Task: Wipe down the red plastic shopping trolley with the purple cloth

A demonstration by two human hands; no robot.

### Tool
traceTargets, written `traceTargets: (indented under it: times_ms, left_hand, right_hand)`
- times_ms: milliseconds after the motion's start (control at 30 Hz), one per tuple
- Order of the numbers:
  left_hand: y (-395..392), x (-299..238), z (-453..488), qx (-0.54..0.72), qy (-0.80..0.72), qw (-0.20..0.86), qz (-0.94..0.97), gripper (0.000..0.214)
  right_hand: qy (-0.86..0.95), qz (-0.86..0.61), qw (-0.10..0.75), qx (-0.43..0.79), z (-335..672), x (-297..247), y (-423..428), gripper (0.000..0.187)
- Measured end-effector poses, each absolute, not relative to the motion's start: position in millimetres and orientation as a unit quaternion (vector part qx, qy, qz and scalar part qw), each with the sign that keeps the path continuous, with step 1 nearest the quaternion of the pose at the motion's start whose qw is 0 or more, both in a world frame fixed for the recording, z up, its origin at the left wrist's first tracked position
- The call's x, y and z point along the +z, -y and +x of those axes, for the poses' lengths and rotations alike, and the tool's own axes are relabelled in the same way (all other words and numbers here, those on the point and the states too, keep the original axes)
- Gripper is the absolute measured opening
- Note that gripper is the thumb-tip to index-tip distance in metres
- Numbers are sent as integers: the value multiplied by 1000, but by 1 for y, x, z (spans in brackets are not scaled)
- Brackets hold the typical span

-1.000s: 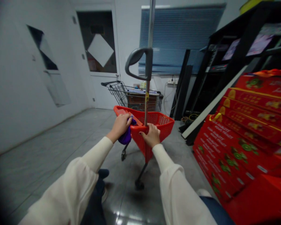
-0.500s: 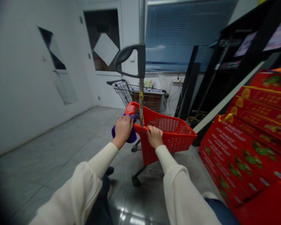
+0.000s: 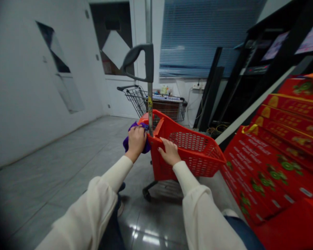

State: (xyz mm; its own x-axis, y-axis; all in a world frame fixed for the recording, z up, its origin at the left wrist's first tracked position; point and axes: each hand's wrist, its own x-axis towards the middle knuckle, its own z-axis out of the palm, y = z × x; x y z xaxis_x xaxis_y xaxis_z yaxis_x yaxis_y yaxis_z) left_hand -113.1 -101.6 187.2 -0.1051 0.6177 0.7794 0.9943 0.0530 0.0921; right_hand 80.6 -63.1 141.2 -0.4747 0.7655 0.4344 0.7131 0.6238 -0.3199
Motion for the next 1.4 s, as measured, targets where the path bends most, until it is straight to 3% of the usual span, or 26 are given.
traceTargets:
  times_ms: [233, 400, 567, 800, 967, 1200, 1400]
  left_hand:
    - [108, 133, -90, -417, 643, 307, -564, 17]
    - [113, 108, -74, -379, 603, 311, -629, 13]
    - [104, 144, -66, -321, 562, 337, -683, 14]
    - [104, 184, -65, -193, 519, 282, -784, 20]
    - [106, 191, -84, -196, 509, 258, -797, 16]
    - [94, 173, -53, -174, 520, 226, -805, 19]
    - [89, 184, -70, -195, 566, 252, -760, 21]
  right_hand:
    - [808, -526, 265, -2, 92, 133, 71, 49]
    - [809, -523, 266, 31, 96, 124, 70, 43]
    - [819, -506, 264, 54, 92, 124, 70, 41]
    - [825, -503, 255, -8, 95, 121, 79, 46]
    - [749, -611, 250, -57, 125, 112, 86, 43]
    - [764, -623, 166, -28, 133, 121, 83, 40]
    - [764, -626, 154, -27, 125, 123, 82, 42]
